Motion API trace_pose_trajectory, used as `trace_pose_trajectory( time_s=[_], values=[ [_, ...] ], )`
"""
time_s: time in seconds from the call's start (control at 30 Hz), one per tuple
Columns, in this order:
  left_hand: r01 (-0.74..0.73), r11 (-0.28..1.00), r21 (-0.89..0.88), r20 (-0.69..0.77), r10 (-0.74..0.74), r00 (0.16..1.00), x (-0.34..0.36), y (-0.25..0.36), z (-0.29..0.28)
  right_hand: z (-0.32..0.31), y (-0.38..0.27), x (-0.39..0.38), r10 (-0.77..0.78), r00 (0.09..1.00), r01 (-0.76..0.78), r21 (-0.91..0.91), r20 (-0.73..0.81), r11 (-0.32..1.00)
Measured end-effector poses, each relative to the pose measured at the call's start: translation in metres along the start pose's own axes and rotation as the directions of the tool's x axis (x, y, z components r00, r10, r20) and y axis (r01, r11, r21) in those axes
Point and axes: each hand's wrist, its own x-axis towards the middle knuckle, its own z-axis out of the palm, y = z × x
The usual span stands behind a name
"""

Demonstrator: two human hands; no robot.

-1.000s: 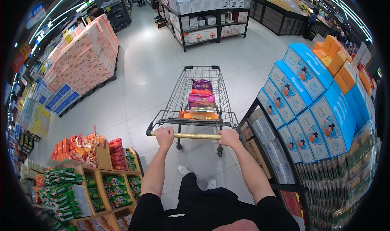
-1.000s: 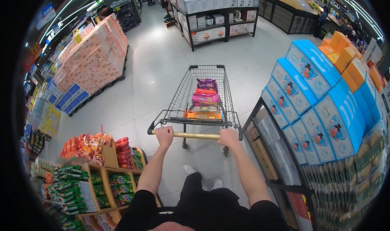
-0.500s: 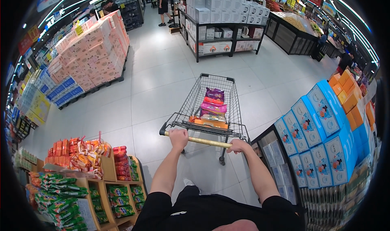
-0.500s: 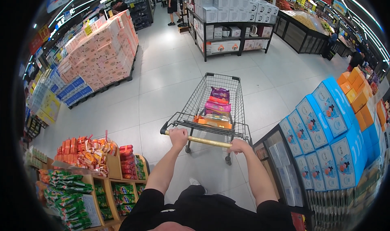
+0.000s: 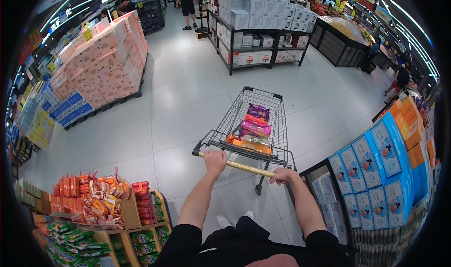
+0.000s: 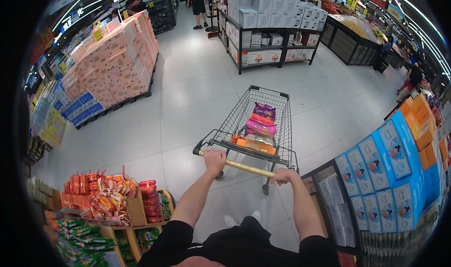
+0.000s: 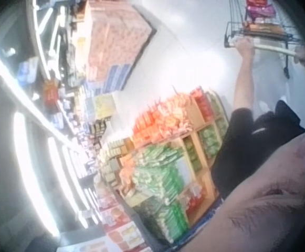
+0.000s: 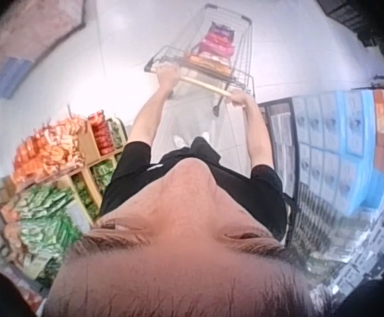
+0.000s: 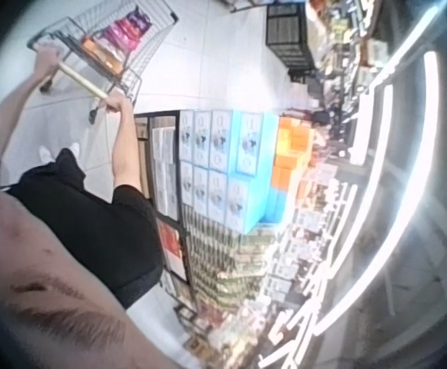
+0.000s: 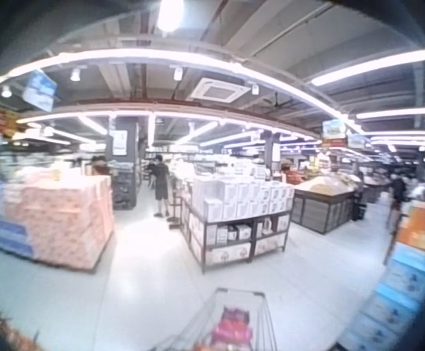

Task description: The person pushes a shopping cart through a supermarket, selects a package of instant noodles and places it into the cart, picks up and returns a bowl of noodles to the shelf, and places a container of pastries and another pack of noodles into the cart.

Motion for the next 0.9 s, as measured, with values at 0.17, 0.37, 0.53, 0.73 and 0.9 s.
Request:
trace_pose_trajectory(
  time_s=[0.17, 0.37, 0.53, 0.73, 0.9],
  values=[
    [-0.023, 0.999, -0.028, -0.014, 0.022, 1.0, 0.023, -0.004, 0.011, -0.025, 0.003, 0.022, 0.014, 0.985, -0.036, 0.129, 0.17, 0.991],
    [-0.05, 0.996, -0.079, -0.044, 0.047, 0.998, 0.056, -0.005, 0.03, -0.064, -0.001, 0.041, 0.058, 0.907, -0.144, 0.177, 0.418, 0.974],
    [-0.103, 0.991, -0.088, -0.028, 0.101, 0.994, 0.09, 0.001, 0.052, -0.097, 0.018, 0.062, -0.043, 0.878, -0.095, 0.261, 0.477, 0.961],
    [-0.114, 0.991, -0.064, 0.03, 0.116, 0.993, 0.127, 0.002, 0.074, -0.125, 0.023, 0.083, -0.056, 0.87, -0.103, 0.291, 0.491, 0.951],
    [-0.149, 0.985, -0.092, 0.012, 0.151, 0.988, 0.157, 0.001, 0.095, -0.148, 0.021, 0.091, -0.109, 0.89, -0.067, 0.364, 0.443, 0.929]
  ],
)
